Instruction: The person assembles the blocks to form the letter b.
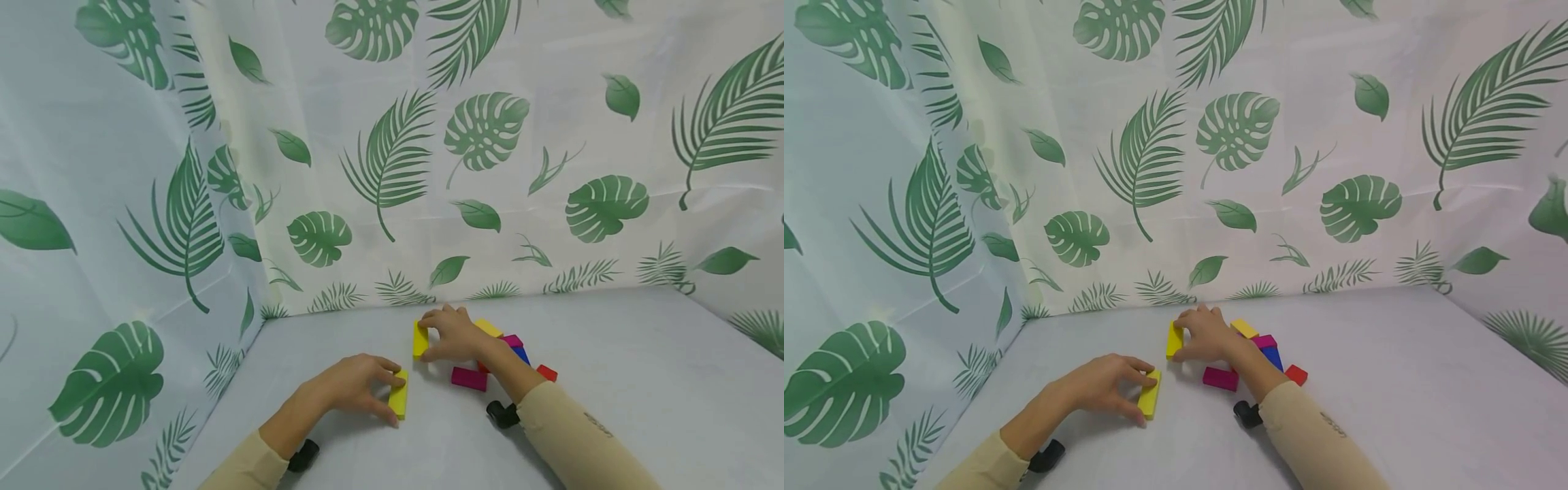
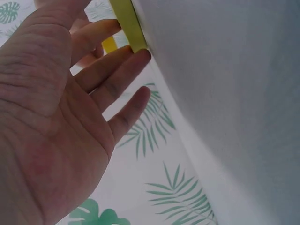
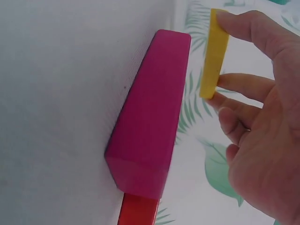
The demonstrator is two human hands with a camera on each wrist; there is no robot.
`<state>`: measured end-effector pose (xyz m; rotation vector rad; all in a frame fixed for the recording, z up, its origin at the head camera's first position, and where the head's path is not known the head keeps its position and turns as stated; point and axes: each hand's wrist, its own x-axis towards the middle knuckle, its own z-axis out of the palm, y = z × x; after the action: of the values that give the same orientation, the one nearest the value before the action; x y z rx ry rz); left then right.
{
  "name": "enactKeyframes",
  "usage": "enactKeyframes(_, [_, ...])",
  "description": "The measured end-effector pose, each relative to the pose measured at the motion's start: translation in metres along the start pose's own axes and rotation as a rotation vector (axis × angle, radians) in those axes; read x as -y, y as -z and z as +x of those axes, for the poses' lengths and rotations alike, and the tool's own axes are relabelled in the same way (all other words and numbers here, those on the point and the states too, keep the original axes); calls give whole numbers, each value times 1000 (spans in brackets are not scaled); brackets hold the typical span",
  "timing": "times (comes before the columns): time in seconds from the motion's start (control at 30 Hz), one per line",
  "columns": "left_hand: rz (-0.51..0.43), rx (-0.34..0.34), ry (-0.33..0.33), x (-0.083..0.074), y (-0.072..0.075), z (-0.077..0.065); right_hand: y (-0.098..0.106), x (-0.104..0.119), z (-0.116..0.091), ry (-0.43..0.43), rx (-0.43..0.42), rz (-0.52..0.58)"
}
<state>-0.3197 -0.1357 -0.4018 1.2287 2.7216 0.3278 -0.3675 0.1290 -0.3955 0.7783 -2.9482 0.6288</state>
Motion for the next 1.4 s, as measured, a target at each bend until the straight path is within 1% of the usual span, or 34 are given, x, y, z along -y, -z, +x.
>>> enactKeyframes(0.13, [5, -4, -22, 1, -1, 0, -1, 1, -3, -6, 7, 5])
enactKeyframes(0.27, [5, -6, -29, 0, -1, 0, -3, 2, -5, -1, 9, -9])
enactKeyframes(0.53, [12, 9, -51, 1, -2, 1, -10, 3, -4, 14, 19, -1])
enactKeyframes(0.9, [35, -13, -81, -3, -4, 0, -15, 5, -3, 46, 11, -18])
enactKeyframes(1.13, [23, -19, -103, -5, -4, -4, -19, 8, 1, 57, 39, -22])
enactKeyframes(1.4, [15, -41, -129, -4, -6, -4, -22, 10, 0, 50, 71, -19])
